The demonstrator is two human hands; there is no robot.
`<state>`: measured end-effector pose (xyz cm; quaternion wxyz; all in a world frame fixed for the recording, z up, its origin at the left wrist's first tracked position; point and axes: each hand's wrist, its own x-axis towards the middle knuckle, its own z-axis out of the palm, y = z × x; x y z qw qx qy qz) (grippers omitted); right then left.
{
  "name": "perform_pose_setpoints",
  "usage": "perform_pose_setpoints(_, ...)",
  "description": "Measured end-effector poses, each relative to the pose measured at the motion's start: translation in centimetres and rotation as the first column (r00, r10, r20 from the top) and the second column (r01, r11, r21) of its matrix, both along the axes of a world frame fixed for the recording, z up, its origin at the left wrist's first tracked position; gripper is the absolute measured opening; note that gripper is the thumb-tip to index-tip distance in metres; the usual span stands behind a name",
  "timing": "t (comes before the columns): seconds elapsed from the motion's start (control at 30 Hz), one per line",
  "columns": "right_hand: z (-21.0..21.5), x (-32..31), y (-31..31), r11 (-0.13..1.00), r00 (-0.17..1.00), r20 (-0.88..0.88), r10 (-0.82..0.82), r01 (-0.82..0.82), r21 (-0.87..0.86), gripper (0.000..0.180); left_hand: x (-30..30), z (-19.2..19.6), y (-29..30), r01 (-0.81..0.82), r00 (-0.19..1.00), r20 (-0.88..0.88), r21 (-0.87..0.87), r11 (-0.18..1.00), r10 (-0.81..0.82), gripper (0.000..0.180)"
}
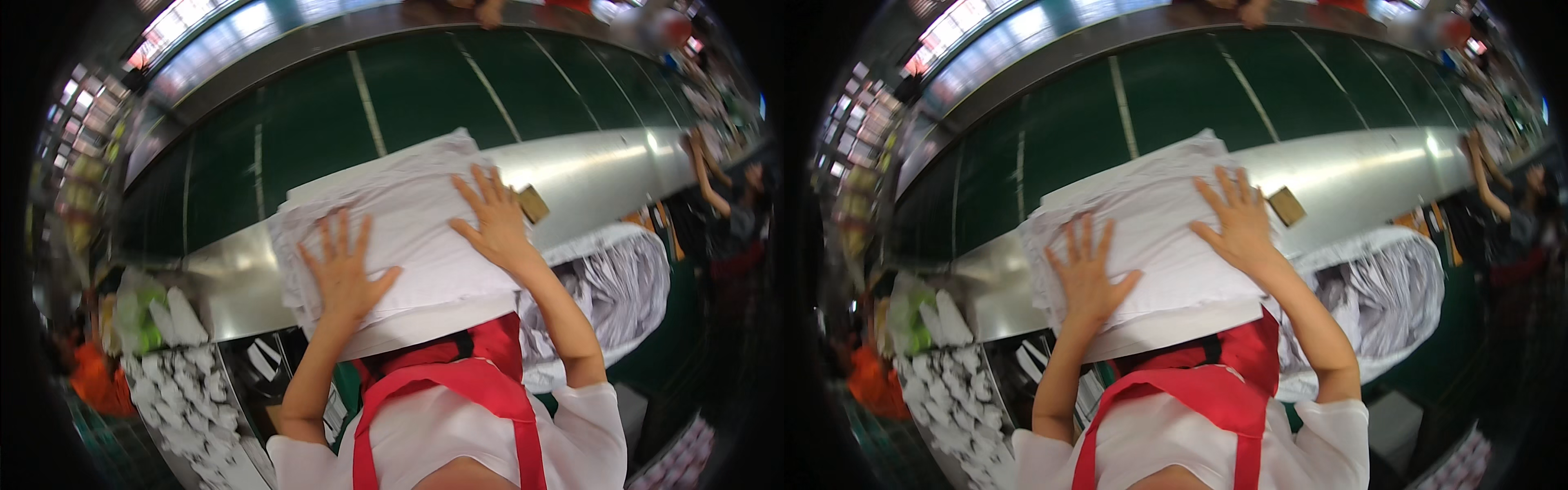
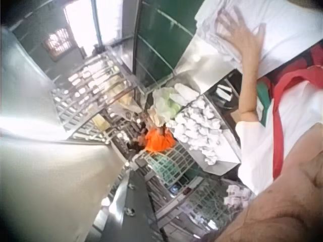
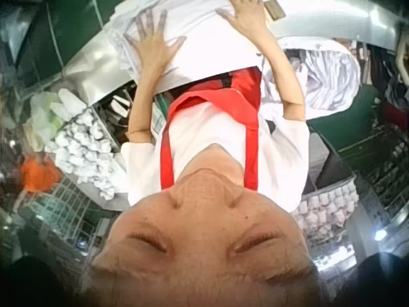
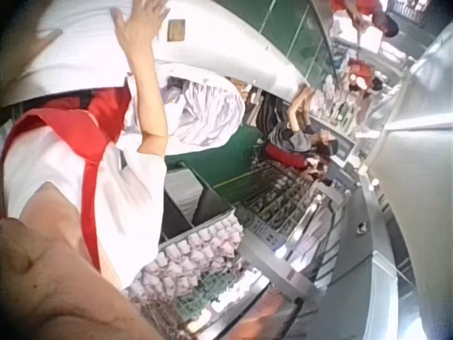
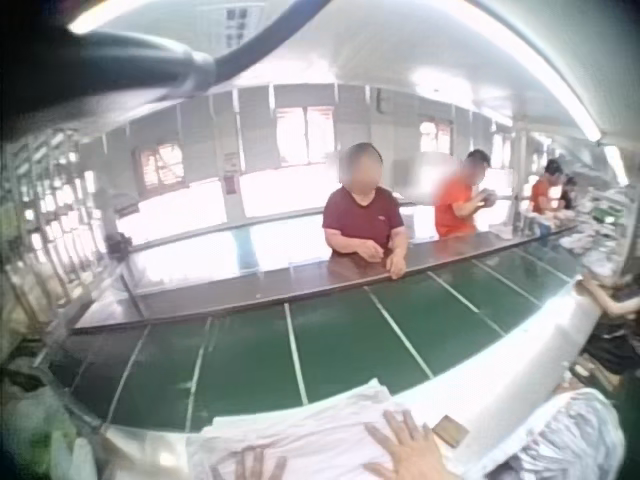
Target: The person repeatedly picks up white garments from a large sack, unfolds them on a metal table, and folds them into neat stacks. They continue this process, occasionally adjusting the pile and reaching back into the sack for more items.
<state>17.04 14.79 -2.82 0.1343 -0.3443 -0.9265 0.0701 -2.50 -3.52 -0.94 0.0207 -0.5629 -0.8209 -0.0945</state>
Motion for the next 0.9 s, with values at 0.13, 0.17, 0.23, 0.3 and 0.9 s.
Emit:
perform_pose_setpoints(0.13, -0.9, 0.5, 0.4, 0.999, 0.970, -0.241, -0.016, 0.005, -0.049, 0.063, 0.2, -0.6, 0.2, -0.007, 0.999, -0.038, -0.047, 0.999, 0.006, 0.087)
perform_pose_setpoints(0.17, 0.1, 1.0, -0.1, 0.997, 0.906, -0.420, -0.061, 0.037, -0.065, 0.059, 0.1, -1.0, -0.1, 0.009, 0.999, -0.052, -0.055, 0.998, -0.011, 0.086)
perform_pose_setpoints(0.23, -0.4, 5.1, -0.7, 0.989, 0.777, -0.615, -0.134, 0.141, -0.038, 0.056, -0.2, -1.2, -0.4, -0.009, 0.996, -0.094, -0.052, 0.999, 0.004, 0.084)
perform_pose_setpoints(0.3, -1.5, 9.6, -2.1, 0.948, 0.635, -0.729, -0.254, 0.312, -0.059, 0.052, 0.0, -1.0, -0.3, 0.026, 0.993, -0.111, -0.052, 0.998, -0.031, 0.083)
perform_pose_setpoints(0.9, -16.2, 38.6, -8.0, 0.331, 0.528, 0.105, -0.843, 0.663, -0.672, 0.042, 4.6, -0.3, 2.6, 0.362, 0.930, 0.090, -0.041, 0.931, -0.358, 0.071)
